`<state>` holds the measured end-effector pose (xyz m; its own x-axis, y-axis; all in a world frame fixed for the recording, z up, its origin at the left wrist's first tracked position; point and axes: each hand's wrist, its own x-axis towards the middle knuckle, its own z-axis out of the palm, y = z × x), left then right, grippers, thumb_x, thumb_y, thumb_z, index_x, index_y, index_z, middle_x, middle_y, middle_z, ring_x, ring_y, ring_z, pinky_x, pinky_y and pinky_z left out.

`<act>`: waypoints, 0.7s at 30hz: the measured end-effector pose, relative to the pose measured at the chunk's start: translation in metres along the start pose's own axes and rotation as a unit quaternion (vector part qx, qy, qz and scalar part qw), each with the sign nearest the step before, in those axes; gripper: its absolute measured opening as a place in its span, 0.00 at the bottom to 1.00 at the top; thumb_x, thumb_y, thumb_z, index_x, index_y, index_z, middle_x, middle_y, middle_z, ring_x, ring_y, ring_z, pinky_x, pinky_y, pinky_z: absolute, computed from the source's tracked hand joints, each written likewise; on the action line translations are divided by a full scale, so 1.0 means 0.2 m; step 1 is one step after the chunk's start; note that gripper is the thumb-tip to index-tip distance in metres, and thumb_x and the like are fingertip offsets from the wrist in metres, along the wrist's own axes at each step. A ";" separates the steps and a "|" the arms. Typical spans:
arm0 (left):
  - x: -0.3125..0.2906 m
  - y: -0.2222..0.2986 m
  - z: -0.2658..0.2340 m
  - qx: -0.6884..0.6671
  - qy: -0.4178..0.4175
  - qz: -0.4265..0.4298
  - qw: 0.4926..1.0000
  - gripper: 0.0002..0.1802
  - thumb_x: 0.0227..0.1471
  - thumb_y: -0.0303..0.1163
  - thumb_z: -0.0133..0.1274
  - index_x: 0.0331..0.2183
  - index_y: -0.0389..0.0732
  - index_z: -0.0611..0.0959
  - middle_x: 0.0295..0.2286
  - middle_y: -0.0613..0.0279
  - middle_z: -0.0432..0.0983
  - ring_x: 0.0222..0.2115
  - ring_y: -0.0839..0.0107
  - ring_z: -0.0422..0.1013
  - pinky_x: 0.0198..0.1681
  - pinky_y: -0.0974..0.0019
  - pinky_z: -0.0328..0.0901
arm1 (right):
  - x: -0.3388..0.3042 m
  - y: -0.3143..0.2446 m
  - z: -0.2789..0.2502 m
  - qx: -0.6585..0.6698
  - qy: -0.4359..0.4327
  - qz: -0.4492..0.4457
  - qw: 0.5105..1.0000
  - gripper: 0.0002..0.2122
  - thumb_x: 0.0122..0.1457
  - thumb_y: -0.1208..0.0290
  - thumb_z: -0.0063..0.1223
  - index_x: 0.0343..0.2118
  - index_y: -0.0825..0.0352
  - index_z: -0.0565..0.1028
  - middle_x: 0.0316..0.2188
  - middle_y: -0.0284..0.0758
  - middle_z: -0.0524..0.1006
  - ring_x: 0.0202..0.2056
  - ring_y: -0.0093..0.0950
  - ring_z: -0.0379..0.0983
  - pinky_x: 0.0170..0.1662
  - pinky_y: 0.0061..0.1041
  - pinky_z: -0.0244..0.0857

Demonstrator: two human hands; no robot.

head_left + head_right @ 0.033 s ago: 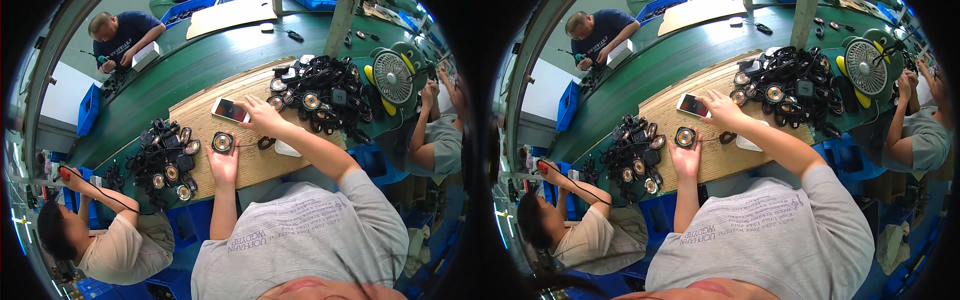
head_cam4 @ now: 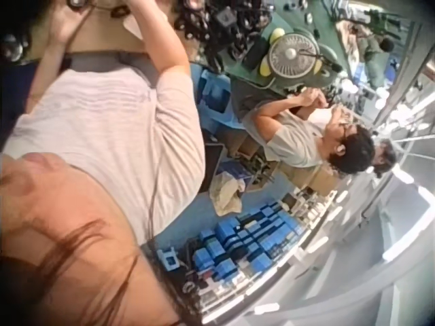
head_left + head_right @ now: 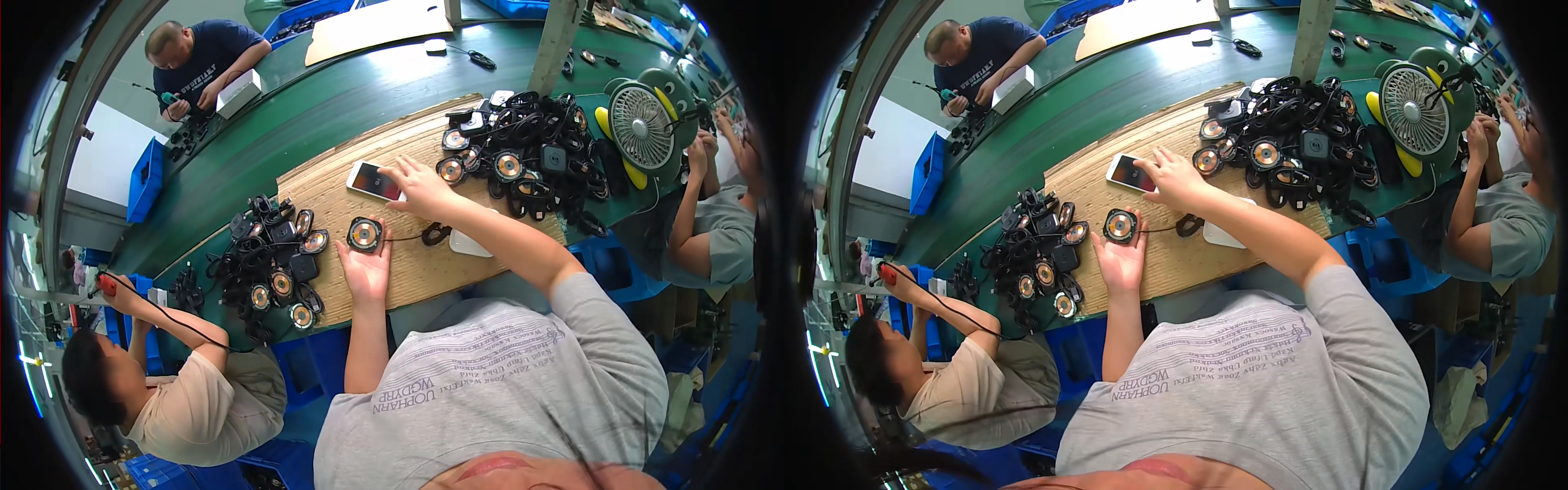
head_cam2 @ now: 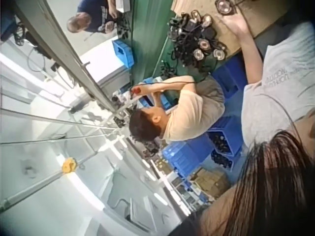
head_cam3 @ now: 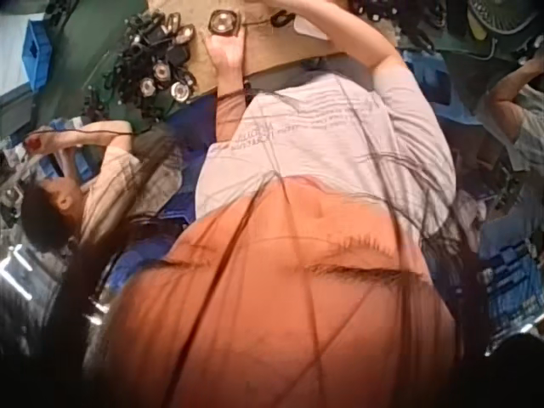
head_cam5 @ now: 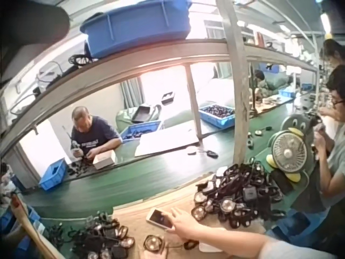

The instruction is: Assemble and inspect electronic device components on a factory assembly line.

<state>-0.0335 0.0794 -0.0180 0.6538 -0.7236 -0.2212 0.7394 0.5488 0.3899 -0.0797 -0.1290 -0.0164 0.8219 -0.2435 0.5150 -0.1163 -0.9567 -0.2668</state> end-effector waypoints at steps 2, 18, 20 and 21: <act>-0.03 0.02 -0.03 -0.038 0.005 0.003 0.999 0.42 0.56 0.56 0.51 0.58 0.33 0.60 0.56 0.44 0.62 0.58 0.51 0.59 0.62 0.46 0.54 | 0.06 -0.04 0.04 0.050 -0.052 0.005 0.997 0.25 0.48 0.63 0.63 0.48 0.61 0.67 0.47 0.44 0.71 0.49 0.42 0.68 0.52 0.38 0.63; 0.18 0.02 -0.14 0.107 0.014 0.032 0.994 0.24 0.61 0.37 0.49 0.55 0.38 0.69 0.52 0.52 0.69 0.51 0.61 0.68 0.58 0.55 0.62 | 0.29 -0.04 -0.27 0.114 -0.071 -0.001 0.991 0.27 0.48 0.67 0.63 0.52 0.62 0.67 0.50 0.40 0.69 0.53 0.40 0.65 0.56 0.38 0.63; 0.16 0.01 -0.09 0.108 0.000 0.029 0.994 0.24 0.61 0.37 0.49 0.55 0.37 0.68 0.52 0.52 0.69 0.52 0.61 0.68 0.58 0.55 0.62 | 0.55 0.31 -0.29 0.016 -0.087 0.025 0.996 0.23 0.53 0.69 0.56 0.54 0.63 0.67 0.53 0.41 0.69 0.56 0.38 0.64 0.58 0.37 0.61; 0.16 0.00 -0.04 0.107 -0.014 0.024 0.994 0.25 0.61 0.37 0.49 0.55 0.37 0.68 0.52 0.52 0.70 0.52 0.61 0.68 0.58 0.55 0.62 | 0.66 0.54 -0.27 -0.021 -0.066 0.068 0.995 0.23 0.53 0.70 0.56 0.53 0.62 0.68 0.52 0.40 0.70 0.54 0.38 0.66 0.56 0.37 0.64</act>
<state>-0.0112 0.0606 -0.0315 0.6806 -0.7118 -0.1734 0.6543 0.4841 0.5809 -0.0140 -0.2724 0.0674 0.8629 -0.3511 0.3635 -0.2530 -0.9227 -0.2908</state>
